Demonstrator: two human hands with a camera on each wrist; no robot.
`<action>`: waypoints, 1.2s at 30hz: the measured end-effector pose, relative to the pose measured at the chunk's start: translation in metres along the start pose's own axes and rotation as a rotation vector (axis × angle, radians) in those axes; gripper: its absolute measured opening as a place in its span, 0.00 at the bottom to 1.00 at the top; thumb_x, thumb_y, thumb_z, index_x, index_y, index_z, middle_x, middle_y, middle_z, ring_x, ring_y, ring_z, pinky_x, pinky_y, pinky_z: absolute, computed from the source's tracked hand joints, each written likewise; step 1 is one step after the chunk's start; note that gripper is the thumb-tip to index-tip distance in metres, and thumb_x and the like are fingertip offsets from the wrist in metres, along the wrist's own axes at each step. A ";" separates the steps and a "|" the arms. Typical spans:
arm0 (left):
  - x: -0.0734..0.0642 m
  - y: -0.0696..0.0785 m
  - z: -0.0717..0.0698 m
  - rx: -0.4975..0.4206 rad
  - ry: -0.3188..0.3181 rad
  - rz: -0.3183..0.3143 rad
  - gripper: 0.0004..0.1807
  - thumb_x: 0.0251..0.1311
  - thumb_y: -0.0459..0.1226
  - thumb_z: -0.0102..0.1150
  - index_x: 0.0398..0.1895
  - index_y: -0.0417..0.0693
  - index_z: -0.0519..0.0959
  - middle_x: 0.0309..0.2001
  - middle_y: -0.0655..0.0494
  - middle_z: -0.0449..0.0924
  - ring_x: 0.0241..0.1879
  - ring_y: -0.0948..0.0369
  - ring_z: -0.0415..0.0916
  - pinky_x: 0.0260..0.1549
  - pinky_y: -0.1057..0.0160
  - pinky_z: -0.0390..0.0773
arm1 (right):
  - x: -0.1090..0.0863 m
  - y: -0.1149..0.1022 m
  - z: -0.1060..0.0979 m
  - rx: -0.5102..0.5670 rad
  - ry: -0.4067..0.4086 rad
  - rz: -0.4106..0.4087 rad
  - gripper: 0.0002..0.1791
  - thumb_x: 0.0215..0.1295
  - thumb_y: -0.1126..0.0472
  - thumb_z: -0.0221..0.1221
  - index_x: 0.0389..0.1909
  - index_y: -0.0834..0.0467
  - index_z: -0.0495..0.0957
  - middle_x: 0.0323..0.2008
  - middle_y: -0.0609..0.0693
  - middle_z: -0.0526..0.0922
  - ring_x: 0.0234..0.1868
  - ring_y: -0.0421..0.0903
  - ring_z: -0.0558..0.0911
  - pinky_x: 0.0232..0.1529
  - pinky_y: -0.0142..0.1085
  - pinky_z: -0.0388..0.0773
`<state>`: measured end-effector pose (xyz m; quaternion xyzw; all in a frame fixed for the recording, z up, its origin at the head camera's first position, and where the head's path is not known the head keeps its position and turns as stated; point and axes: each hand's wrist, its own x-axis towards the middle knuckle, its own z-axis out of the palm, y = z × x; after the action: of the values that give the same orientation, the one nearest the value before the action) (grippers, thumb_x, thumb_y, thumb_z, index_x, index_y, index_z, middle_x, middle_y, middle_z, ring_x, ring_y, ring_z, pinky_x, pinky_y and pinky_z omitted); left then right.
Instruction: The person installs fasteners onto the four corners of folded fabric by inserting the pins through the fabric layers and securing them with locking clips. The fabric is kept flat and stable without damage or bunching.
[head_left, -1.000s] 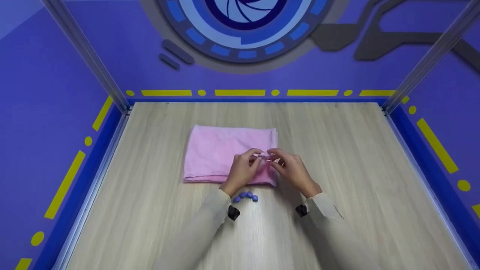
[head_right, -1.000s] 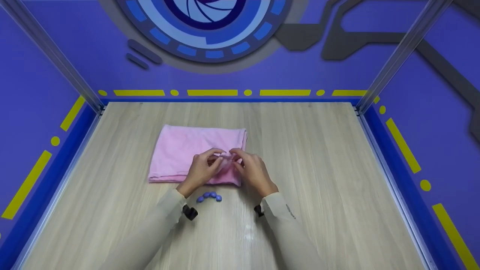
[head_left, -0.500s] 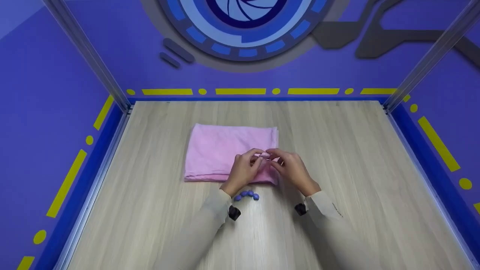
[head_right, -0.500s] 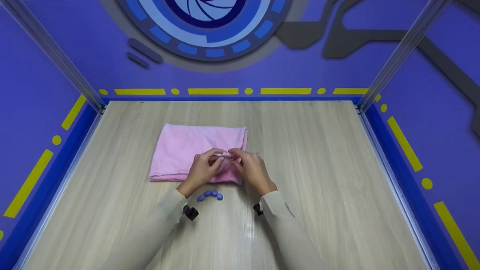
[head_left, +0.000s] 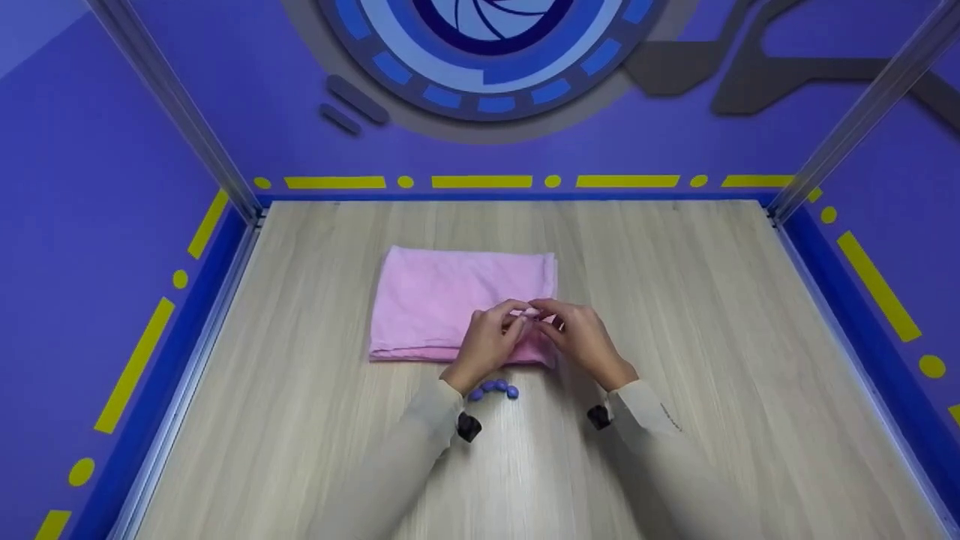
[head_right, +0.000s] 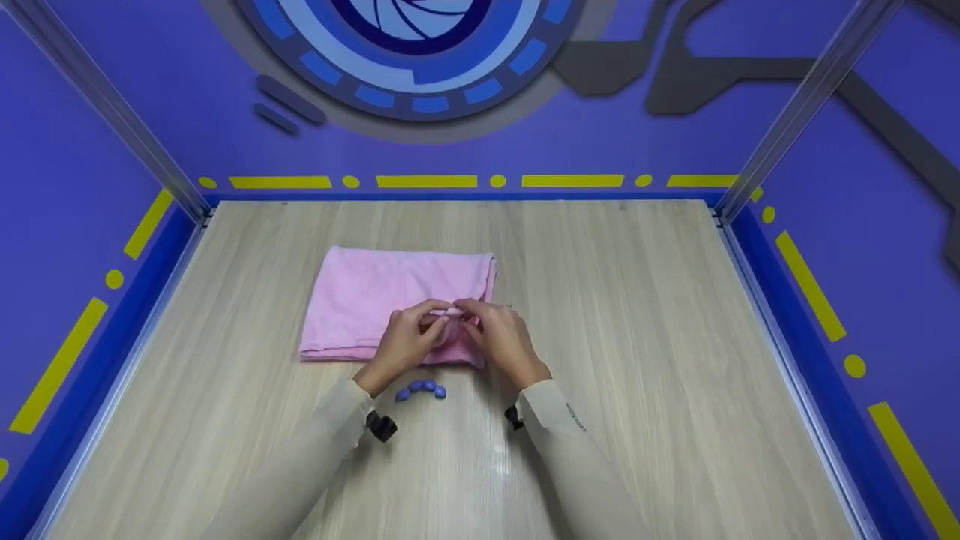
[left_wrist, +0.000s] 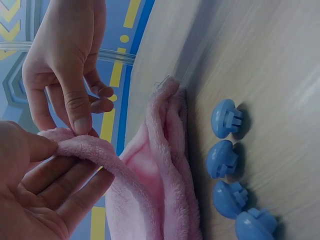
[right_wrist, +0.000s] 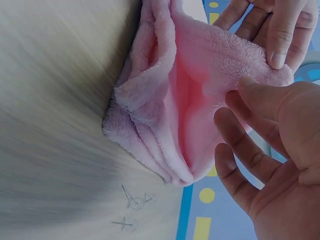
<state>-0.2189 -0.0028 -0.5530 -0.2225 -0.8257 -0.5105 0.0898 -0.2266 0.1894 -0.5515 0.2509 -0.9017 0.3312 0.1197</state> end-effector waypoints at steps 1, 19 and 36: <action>-0.001 0.000 0.000 -0.006 -0.002 -0.001 0.08 0.70 0.30 0.60 0.46 0.42 0.86 0.43 0.50 0.90 0.44 0.59 0.88 0.44 0.62 0.86 | 0.000 0.000 0.001 -0.005 -0.002 -0.002 0.16 0.62 0.67 0.71 0.51 0.58 0.86 0.39 0.51 0.90 0.34 0.46 0.86 0.33 0.41 0.85; -0.016 -0.005 -0.023 0.030 -0.070 -0.045 0.11 0.68 0.29 0.59 0.51 0.42 0.85 0.34 0.53 0.90 0.34 0.63 0.87 0.36 0.65 0.85 | -0.005 0.002 0.003 -0.004 0.013 0.003 0.05 0.64 0.65 0.70 0.40 0.56 0.87 0.33 0.48 0.89 0.29 0.44 0.85 0.32 0.43 0.85; -0.064 -0.021 -0.053 0.339 -0.451 -0.174 0.13 0.51 0.37 0.77 0.39 0.45 0.86 0.32 0.52 0.85 0.30 0.64 0.73 0.31 0.63 0.75 | -0.006 0.006 0.002 0.023 -0.002 0.001 0.06 0.66 0.68 0.68 0.41 0.56 0.86 0.34 0.50 0.89 0.31 0.44 0.85 0.33 0.43 0.86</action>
<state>-0.1763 -0.0756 -0.5690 -0.2408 -0.9143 -0.3087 -0.1042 -0.2247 0.1938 -0.5582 0.2522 -0.8981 0.3413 0.1156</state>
